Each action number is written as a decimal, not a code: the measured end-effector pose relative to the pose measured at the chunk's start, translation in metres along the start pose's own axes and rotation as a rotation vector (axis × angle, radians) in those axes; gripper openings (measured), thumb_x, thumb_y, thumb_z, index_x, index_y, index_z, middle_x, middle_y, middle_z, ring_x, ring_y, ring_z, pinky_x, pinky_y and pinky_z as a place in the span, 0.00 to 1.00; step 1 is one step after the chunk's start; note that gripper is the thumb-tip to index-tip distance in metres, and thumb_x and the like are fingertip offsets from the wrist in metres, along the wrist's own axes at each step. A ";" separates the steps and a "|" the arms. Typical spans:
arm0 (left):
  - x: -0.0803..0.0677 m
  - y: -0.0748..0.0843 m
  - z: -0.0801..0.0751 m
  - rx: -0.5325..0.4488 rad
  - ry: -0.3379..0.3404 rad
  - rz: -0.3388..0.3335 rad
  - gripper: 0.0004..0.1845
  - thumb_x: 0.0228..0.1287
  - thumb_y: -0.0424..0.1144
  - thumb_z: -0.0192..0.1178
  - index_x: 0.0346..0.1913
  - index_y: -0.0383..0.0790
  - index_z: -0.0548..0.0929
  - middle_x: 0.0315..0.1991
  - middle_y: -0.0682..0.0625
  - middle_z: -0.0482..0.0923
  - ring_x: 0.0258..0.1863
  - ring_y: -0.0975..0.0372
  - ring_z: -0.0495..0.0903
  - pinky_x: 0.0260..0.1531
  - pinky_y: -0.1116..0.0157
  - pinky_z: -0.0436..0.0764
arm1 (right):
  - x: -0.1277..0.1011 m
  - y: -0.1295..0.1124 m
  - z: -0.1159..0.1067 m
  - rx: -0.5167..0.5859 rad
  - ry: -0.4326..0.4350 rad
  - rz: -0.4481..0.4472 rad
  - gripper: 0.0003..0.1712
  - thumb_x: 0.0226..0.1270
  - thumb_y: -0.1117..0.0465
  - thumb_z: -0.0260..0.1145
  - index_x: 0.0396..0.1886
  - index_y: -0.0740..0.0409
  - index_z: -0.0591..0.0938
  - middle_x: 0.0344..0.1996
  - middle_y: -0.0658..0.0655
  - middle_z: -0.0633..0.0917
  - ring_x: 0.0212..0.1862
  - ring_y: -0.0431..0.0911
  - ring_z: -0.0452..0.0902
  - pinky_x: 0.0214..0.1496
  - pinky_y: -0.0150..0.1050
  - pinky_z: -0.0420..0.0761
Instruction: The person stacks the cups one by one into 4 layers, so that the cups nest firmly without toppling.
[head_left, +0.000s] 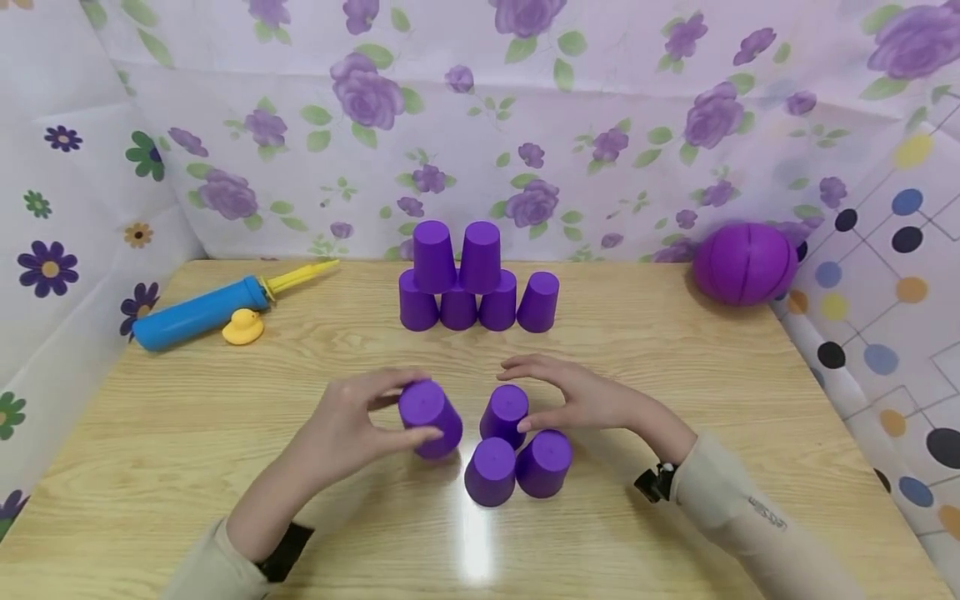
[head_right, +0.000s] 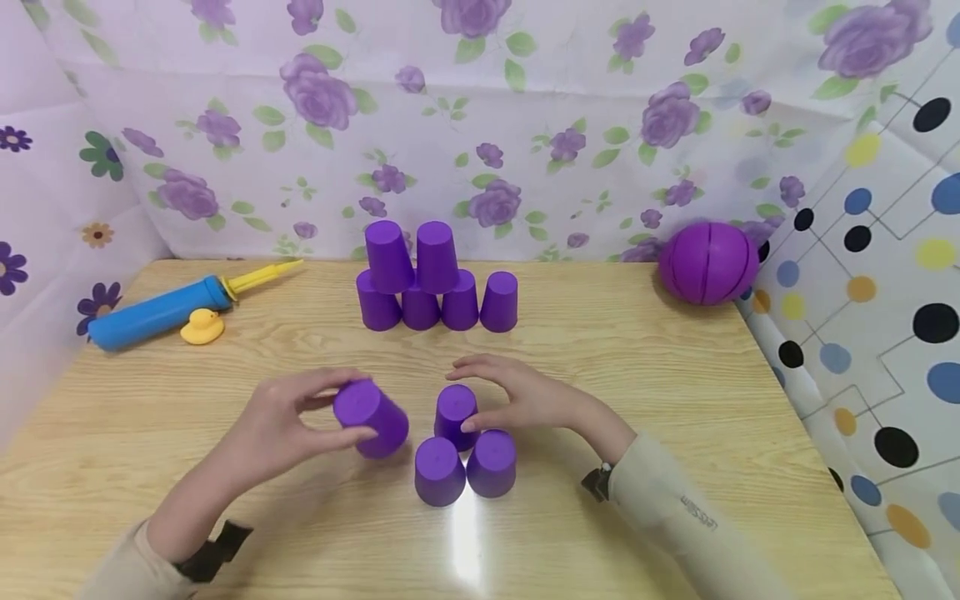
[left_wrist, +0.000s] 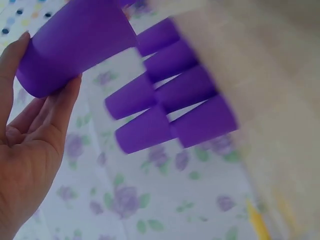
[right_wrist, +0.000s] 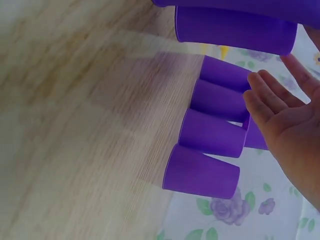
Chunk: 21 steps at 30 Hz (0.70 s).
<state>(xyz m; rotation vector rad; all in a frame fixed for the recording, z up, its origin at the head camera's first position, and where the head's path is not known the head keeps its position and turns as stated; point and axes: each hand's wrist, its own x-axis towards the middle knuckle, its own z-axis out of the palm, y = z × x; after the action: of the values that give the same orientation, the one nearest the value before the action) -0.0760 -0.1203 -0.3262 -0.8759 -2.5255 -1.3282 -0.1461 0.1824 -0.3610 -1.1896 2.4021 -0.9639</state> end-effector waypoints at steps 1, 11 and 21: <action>0.006 0.001 -0.001 0.006 0.023 0.018 0.28 0.41 0.41 0.76 0.48 0.36 0.81 0.44 0.49 0.83 0.42 0.61 0.83 0.41 0.74 0.81 | -0.001 0.000 0.001 0.004 0.000 -0.006 0.34 0.57 0.43 0.67 0.63 0.45 0.71 0.65 0.49 0.68 0.67 0.45 0.61 0.68 0.49 0.64; 0.077 0.005 0.013 0.017 0.059 0.187 0.28 0.37 0.39 0.78 0.46 0.34 0.82 0.40 0.48 0.79 0.39 0.63 0.79 0.40 0.73 0.82 | 0.006 -0.006 0.005 -0.049 0.011 -0.057 0.32 0.61 0.44 0.64 0.63 0.49 0.71 0.62 0.48 0.72 0.66 0.42 0.63 0.69 0.40 0.65; 0.135 0.021 0.014 -0.006 0.090 0.190 0.29 0.41 0.43 0.77 0.48 0.35 0.79 0.43 0.47 0.79 0.41 0.61 0.81 0.42 0.73 0.81 | 0.017 -0.011 0.005 -0.045 -0.005 -0.133 0.27 0.62 0.50 0.65 0.59 0.54 0.75 0.57 0.51 0.78 0.61 0.42 0.70 0.65 0.38 0.70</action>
<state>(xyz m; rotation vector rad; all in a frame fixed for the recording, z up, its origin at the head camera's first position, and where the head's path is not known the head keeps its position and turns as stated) -0.1726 -0.0423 -0.2667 -1.0051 -2.3071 -1.2857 -0.1475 0.1617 -0.3571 -1.3806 2.3773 -0.9483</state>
